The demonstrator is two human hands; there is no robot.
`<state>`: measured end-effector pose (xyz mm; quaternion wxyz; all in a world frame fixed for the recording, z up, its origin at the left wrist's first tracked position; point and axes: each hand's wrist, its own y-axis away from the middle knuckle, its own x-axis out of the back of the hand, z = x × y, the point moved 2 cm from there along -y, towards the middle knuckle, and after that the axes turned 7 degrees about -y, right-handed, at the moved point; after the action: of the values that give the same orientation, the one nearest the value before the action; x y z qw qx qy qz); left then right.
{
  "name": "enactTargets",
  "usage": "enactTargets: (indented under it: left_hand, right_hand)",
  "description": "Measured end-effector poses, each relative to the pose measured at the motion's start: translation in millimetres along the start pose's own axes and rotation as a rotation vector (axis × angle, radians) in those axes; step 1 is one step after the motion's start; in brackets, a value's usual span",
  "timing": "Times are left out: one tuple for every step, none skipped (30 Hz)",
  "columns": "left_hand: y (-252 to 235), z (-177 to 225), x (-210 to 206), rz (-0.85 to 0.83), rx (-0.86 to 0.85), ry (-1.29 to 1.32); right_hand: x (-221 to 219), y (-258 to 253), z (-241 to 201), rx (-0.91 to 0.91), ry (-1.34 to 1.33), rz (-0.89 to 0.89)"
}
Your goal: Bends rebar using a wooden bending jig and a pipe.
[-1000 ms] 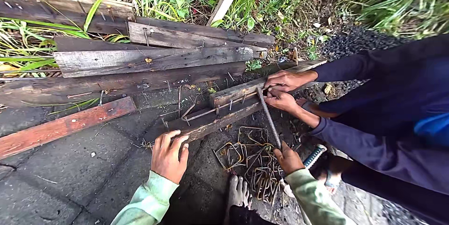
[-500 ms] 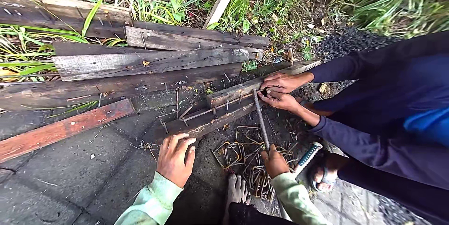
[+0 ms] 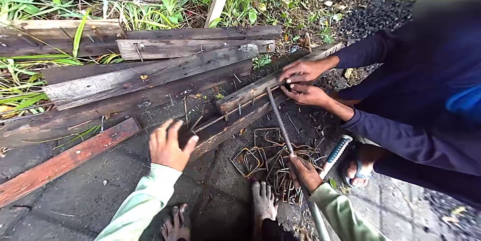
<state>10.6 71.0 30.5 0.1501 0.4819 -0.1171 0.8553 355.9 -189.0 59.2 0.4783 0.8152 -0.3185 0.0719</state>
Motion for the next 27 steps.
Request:
enactTargets:
  left_hand:
    - [-1.8,-10.0,-7.3,-0.011,0.080,0.050]
    - [-1.7,-16.6,-14.0,-0.031,0.156,0.113]
    - [-1.8,-19.9,-18.4,-0.054,0.219,0.180]
    - [-2.4,-22.4,-22.4,-0.056,0.255,0.219]
    - [-1.3,-23.8,-25.3,-0.053,0.272,0.236]
    - [1.0,-23.9,-26.3,-0.058,0.277,0.238]
    - [1.8,-23.7,-25.7,-0.076,0.280,0.233]
    - [1.3,-24.0,-24.8,-0.095,0.281,0.224]
    - [1.2,-24.3,-24.3,-0.112,0.281,0.216]
    - [2.2,-24.8,-24.7,-0.128,0.284,0.214]
    - [2.6,-25.7,-25.6,-0.131,0.288,0.214]
    - [2.0,-26.7,-26.7,-0.123,0.293,0.218]
    - [1.5,-27.1,-27.4,-0.112,0.299,0.216]
    - [0.0,-28.0,-27.3,-0.105,0.301,0.215]
    - [-1.4,-29.1,-27.4,-0.103,0.300,0.219]
    - [-0.4,-29.4,-28.5,-0.108,0.306,0.232]
    - [0.6,-30.6,-29.9,-0.115,0.317,0.248]
    - [1.8,-31.2,-31.1,-0.122,0.332,0.263]
    - [3.1,-30.4,-31.9,-0.133,0.355,0.276]
    - [1.7,-29.8,-31.1,-0.146,0.376,0.280]
    - [-0.6,-28.8,-29.4,-0.157,0.392,0.278]
    - [-2.0,-26.8,-28.0,-0.167,0.405,0.276]
    - [-3.0,-24.7,-27.4,-0.164,0.411,0.270]
    - [-3.5,-23.3,-27.1,-0.158,0.414,0.263]
    - [-3.6,-23.3,-26.3,-0.153,0.413,0.247]
    - [-4.0,-24.3,-25.1,-0.152,0.409,0.237]
    - [-4.9,-25.8,-24.8,-0.147,0.404,0.227]
  right_hand:
    - [3.0,3.1,-0.9,-0.028,0.000,-0.026]
    - [3.9,7.0,-1.9,-0.058,0.009,-0.033]
    - [3.7,9.9,-3.5,-0.085,0.023,-0.027]
    - [3.1,10.5,-5.8,-0.105,0.034,-0.010]
    - [3.3,10.8,-6.8,-0.119,0.045,0.005]
    - [3.8,12.3,-6.3,-0.130,0.056,0.015]
    - [3.5,13.3,-6.2,-0.133,0.068,0.022]
    - [1.9,13.3,-6.5,-0.130,0.079,0.024]
    - [-0.2,14.5,-5.9,-0.128,0.075,0.028]
    - [-1.3,16.6,-3.9,-0.123,0.054,0.030]
    - [-1.8,18.8,-1.8,-0.120,0.021,0.026]
    - [-2.2,21.9,0.0,-0.121,-0.016,0.012]
    - [-2.7,27.3,1.8,-0.124,-0.054,-0.007]
    - [-3.3,33.2,3.9,-0.126,-0.084,-0.025]
    - [-3.8,40.0,5.5,-0.127,-0.105,-0.040]
    - [-3.4,47.1,6.3,-0.128,-0.122,-0.046]
    - [-4.7,52.6,7.1,-0.127,-0.142,-0.047]
    - [-7.0,56.8,8.8,-0.128,-0.169,-0.050]
    - [-10.5,60.1,10.5,-0.133,-0.203,-0.056]
    - [-17.8,61.6,12.8,-0.136,-0.247,-0.056]
    - [-26.9,63.1,14.8,-0.135,-0.283,-0.049]
    - [-35.6,65.9,15.7,-0.139,-0.314,-0.045]
    - [-44.6,69.5,15.9,-0.146,-0.340,-0.032]
    - [-54.3,74.2,15.8,-0.155,-0.366,-0.013]
    - [-65.0,79.8,16.4,-0.168,-0.402,0.012]
    - [-76.3,85.3,16.8,-0.176,-0.441,0.037]
    - [-87.9,90.2,16.5,-0.182,-0.481,0.055]
